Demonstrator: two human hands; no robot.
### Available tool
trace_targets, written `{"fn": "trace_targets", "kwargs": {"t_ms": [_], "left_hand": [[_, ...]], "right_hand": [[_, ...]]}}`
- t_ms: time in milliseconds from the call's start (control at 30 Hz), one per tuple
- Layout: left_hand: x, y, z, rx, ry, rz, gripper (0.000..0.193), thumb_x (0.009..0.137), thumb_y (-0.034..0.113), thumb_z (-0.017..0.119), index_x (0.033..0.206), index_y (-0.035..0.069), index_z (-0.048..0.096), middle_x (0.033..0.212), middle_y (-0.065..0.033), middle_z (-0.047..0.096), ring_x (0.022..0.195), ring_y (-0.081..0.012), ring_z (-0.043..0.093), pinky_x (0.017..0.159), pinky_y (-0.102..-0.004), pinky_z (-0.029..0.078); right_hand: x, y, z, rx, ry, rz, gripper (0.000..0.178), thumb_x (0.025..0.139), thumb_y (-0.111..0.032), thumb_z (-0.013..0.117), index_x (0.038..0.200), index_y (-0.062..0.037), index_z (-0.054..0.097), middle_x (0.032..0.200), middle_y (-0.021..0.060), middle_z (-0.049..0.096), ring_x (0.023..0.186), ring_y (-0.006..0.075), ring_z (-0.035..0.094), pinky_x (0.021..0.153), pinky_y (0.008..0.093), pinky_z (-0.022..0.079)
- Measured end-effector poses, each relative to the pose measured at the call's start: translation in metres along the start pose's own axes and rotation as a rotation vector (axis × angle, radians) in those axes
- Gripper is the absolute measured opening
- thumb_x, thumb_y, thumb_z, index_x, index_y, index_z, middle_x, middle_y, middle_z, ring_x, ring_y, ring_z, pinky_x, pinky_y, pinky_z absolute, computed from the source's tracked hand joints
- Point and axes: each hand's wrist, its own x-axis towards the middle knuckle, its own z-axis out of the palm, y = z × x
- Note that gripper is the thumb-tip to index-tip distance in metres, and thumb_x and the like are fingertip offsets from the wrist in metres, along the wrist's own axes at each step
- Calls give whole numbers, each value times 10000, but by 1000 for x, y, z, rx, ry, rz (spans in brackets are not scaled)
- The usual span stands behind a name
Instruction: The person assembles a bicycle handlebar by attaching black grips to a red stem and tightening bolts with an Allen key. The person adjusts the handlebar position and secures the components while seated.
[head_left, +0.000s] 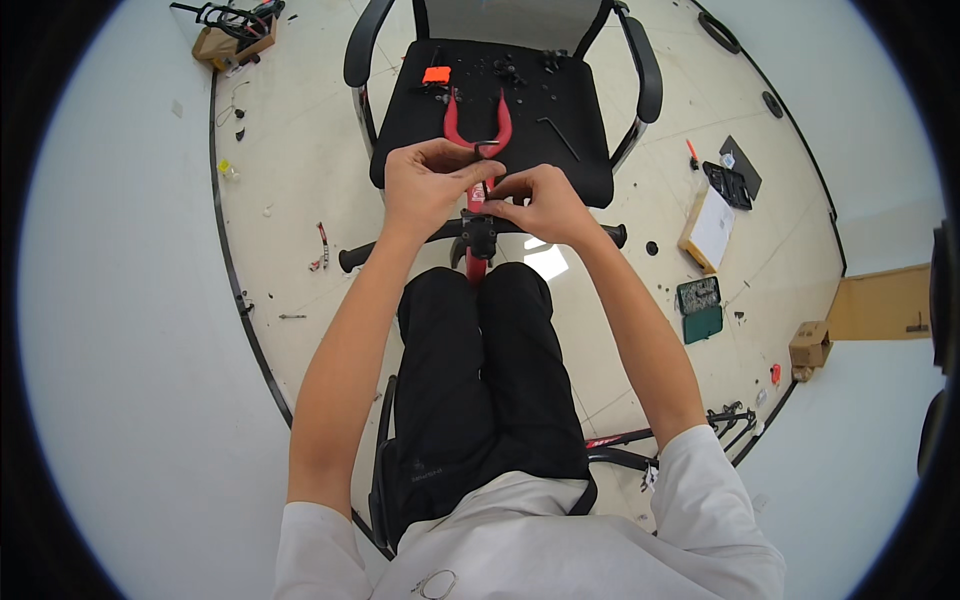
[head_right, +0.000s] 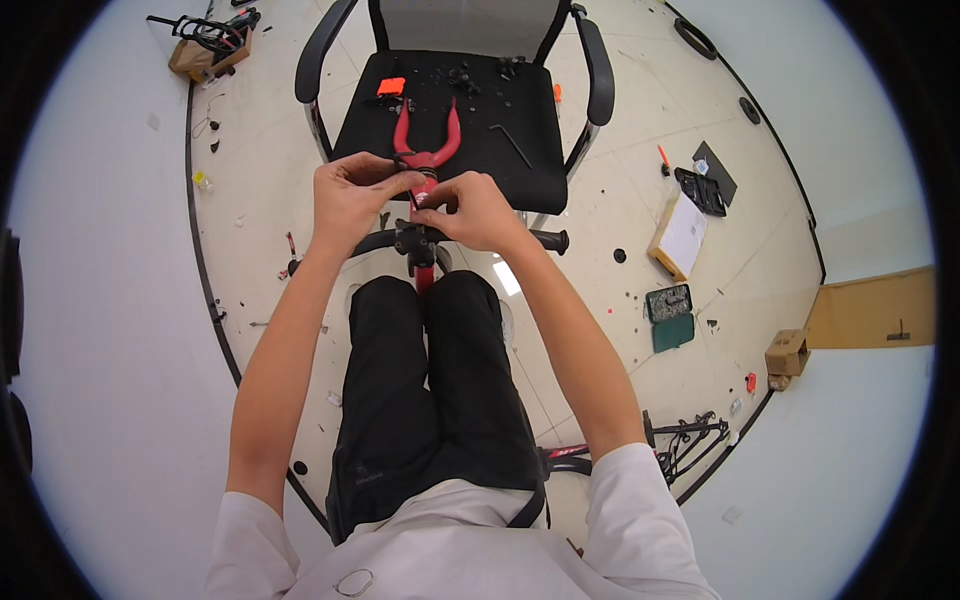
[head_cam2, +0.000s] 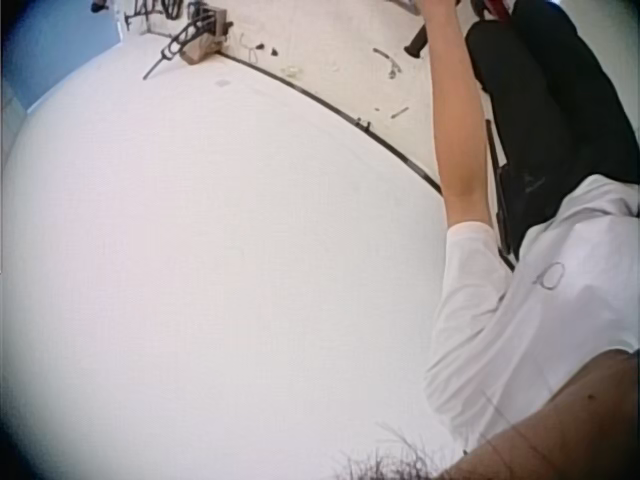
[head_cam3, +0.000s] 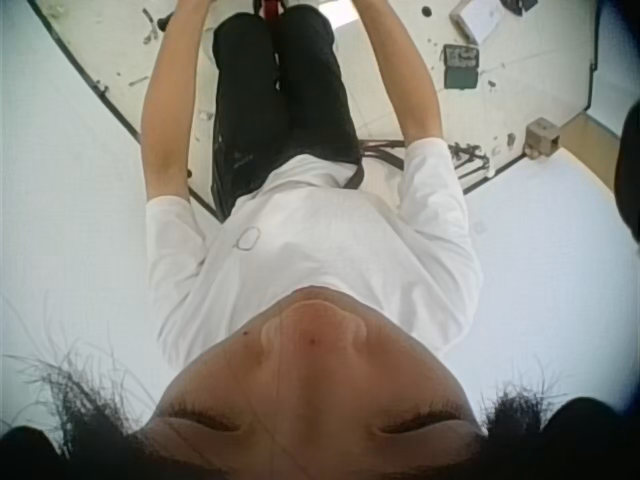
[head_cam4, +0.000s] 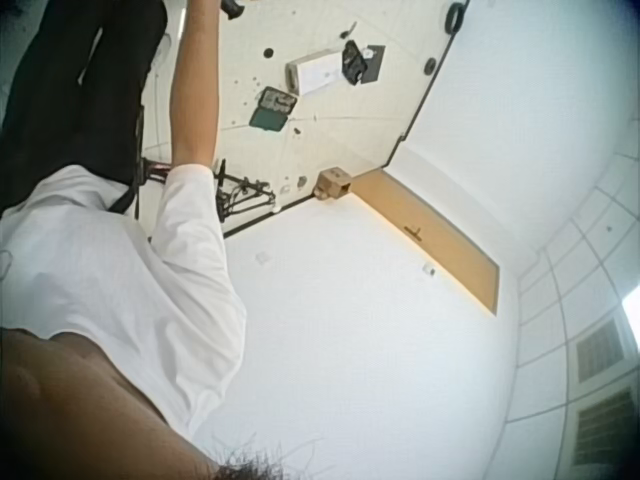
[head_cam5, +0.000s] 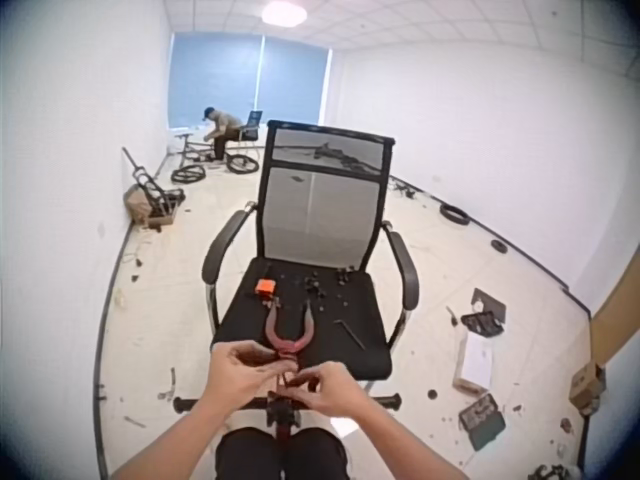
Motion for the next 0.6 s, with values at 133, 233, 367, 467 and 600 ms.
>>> {"fn": "trace_targets", "kwargs": {"t_ms": [133, 233, 367, 467, 600], "left_hand": [[1, 2, 3, 66, 107, 6, 208, 747, 82, 886, 839, -36, 742, 760, -74, 735, 676, -97, 668, 655, -228, 533], [-1, 9, 3, 54, 198, -4, 187, 760, 59, 881, 813, -12, 716, 751, -33, 709, 683, -66, 621, 665, -221, 498], [3, 16, -1, -30, 284, 19, 181, 760, 54, 884, 799, 6, 715, 737, -10, 688, 678, -48, 589, 649, -217, 466], [9, 20, -10, -87, 480, 4, 194, 780, 59, 871, 835, -7, 696, 750, -20, 681, 685, -67, 584, 680, -217, 463], [9, 14, -29, -151, 505, -14, 220, 782, 80, 874, 860, 2, 684, 788, -36, 696, 706, -79, 617, 714, -223, 502]], "right_hand": [[3, 10, 8, -111, 73, -181, 160, 817, -105, 720, 934, -2, 757, 777, 157, 708, 681, 293, 676, 653, 364, 520], [4, 4, 7, -104, 99, -278, 141, 811, -54, 707, 937, 5, 732, 778, 195, 680, 736, 367, 667, 686, 402, 529], [11, -6, -10, -75, 80, -254, 183, 863, -58, 711, 1023, 32, 723, 836, 147, 735, 746, 213, 715, 724, 310, 557], [28, -5, -31, -93, 5, -124, 198, 855, -104, 729, 1003, 27, 732, 860, 117, 748, 780, 188, 717, 764, 307, 566], [68, 71, -54, -304, 96, 16, 228, 827, -148, 755, 957, 38, 742, 885, 166, 750, 821, 258, 732, 786, 343, 576]]}}
